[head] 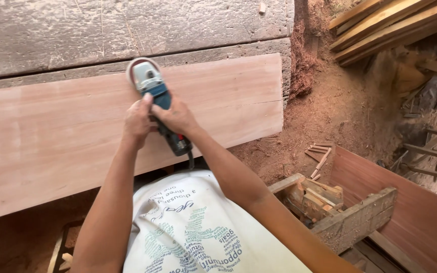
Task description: The person uses an angle grinder with a sanding disc to smooth the surface of a large wooden plank. They move the tool back and forth across the wood, covering the entire surface area while standing in a workshop.
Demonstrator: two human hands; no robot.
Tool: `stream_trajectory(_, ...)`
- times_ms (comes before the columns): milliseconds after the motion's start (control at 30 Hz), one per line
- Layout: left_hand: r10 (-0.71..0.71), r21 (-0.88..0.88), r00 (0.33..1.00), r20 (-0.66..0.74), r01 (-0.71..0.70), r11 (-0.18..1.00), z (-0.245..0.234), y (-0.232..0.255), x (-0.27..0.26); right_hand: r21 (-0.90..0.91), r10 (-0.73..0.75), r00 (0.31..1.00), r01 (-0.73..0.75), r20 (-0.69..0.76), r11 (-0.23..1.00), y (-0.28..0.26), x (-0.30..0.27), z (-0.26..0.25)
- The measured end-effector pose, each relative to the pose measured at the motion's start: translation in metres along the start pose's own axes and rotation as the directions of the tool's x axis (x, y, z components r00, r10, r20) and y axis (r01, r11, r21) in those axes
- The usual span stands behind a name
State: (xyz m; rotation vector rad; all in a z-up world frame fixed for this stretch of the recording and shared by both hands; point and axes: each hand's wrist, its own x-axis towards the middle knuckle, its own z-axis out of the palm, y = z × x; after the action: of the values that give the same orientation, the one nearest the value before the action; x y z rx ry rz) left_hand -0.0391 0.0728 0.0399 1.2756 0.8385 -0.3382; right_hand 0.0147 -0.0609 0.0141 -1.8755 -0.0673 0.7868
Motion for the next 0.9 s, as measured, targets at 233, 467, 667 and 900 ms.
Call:
stream_trajectory(233, 0.051, -0.034, 0.991, -0.121, -0.056, 0.998, -0.073, -0.003, -0.036, -0.004, -0.153, 0.986, 0.154, 0.073, 0.988, -0.045, -0.014, 0.066)
stream_trajectory(467, 0.080, 0.058, 0.990, -0.117, -0.074, 0.996, -0.039, -0.003, -0.031, 0.042, -0.093, 0.993, 0.090, 0.074, 0.995, -0.028, -0.026, 0.038)
stream_trajectory(667, -0.008, 0.208, 0.998, -0.059, 0.020, 0.978, 0.041, -0.017, 0.008, 0.059, -0.056, 0.991, 0.063, -0.119, 0.996, 0.025, -0.022, -0.033)
stream_trajectory(900, -0.064, 0.273, 0.998, 0.014, 0.058, 0.960, 0.142, -0.023, 0.037, 0.204, 0.048, 0.993, -0.025, -0.111, 0.979, 0.072, -0.019, -0.124)
